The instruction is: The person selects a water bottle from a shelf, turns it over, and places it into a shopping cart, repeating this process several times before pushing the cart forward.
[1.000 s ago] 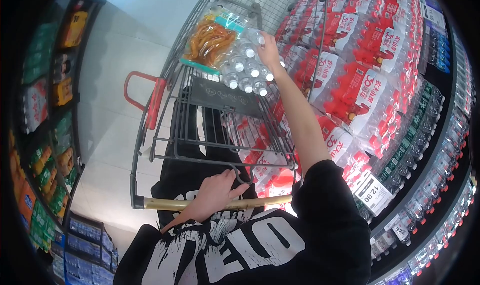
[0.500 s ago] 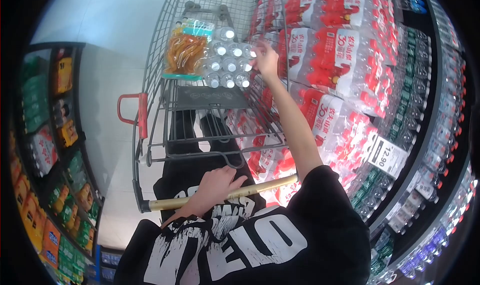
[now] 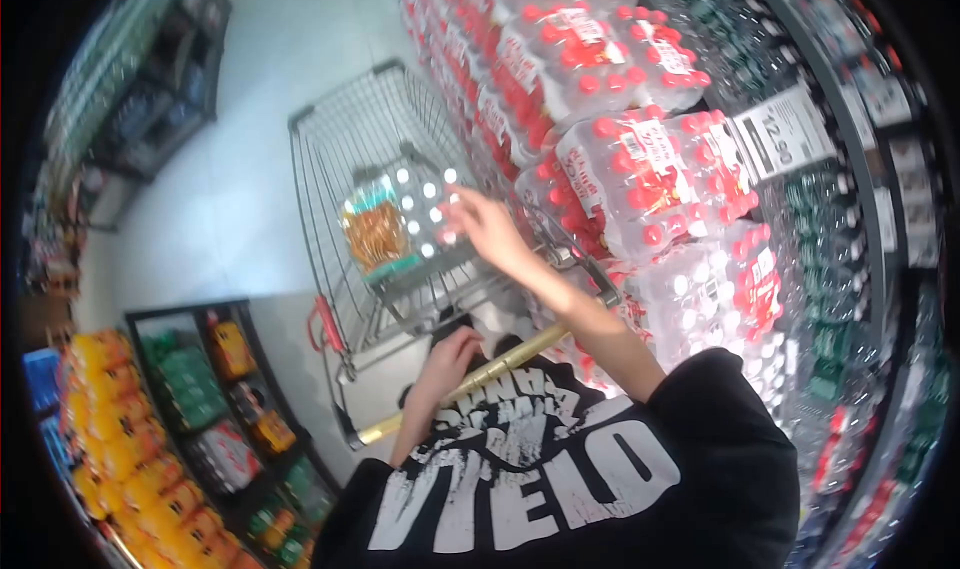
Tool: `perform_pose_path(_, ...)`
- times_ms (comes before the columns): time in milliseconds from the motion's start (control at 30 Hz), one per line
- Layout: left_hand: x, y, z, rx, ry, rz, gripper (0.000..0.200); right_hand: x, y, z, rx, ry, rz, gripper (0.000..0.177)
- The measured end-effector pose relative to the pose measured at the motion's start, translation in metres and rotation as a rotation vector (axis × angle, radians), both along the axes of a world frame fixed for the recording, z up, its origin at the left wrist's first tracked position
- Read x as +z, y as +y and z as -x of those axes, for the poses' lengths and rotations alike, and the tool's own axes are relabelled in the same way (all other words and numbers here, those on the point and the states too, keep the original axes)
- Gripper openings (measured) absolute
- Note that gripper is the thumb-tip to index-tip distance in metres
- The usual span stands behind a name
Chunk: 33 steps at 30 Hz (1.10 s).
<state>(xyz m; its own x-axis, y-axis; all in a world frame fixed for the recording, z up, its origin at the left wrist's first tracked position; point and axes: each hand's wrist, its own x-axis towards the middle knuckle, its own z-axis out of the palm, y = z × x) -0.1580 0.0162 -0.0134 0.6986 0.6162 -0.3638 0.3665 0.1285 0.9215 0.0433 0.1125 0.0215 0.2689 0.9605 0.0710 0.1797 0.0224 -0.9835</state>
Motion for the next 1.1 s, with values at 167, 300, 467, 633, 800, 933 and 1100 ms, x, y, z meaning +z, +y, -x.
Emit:
perform_pose_path(167,0.02,0.004,-0.008,-0.094,0.232,-0.327,0.033,0.081,-0.099,-0.025,0.085,0.018,0.139,0.026)
perform_pose_path(300,0.053,-0.001,-0.028,-0.118,0.203,-0.504,0.031,0.043,-0.183,-0.027,-0.083,0.358,0.101,0.028)
perform_pose_path(467,0.078,-0.002,-0.084,-0.17,-0.094,-0.556,0.012,0.091,-0.251,-0.031,-0.397,0.582,0.025,0.018)
perform_pose_path(633,0.115,-0.037,-0.165,-0.012,-0.407,-0.133,0.021,0.088,-0.322,-0.071,-0.61,0.496,-0.016,0.016)
perform_pose_path(800,0.098,-0.051,-0.216,-0.336,-0.446,-0.233,0.005,0.143,-0.325,-0.096,-1.144,0.414,-0.389,0.015)
perform_pose_path(933,0.079,-0.067,-0.237,-0.506,-0.441,-0.191,0.024,0.123,-0.36,-0.099,-1.089,0.42,0.006,0.018)
perform_pose_path(1100,0.054,-0.086,-0.237,-0.575,-0.449,0.34,0.01,0.078,-0.364,-0.089,-1.2,0.659,-0.255,0.028)
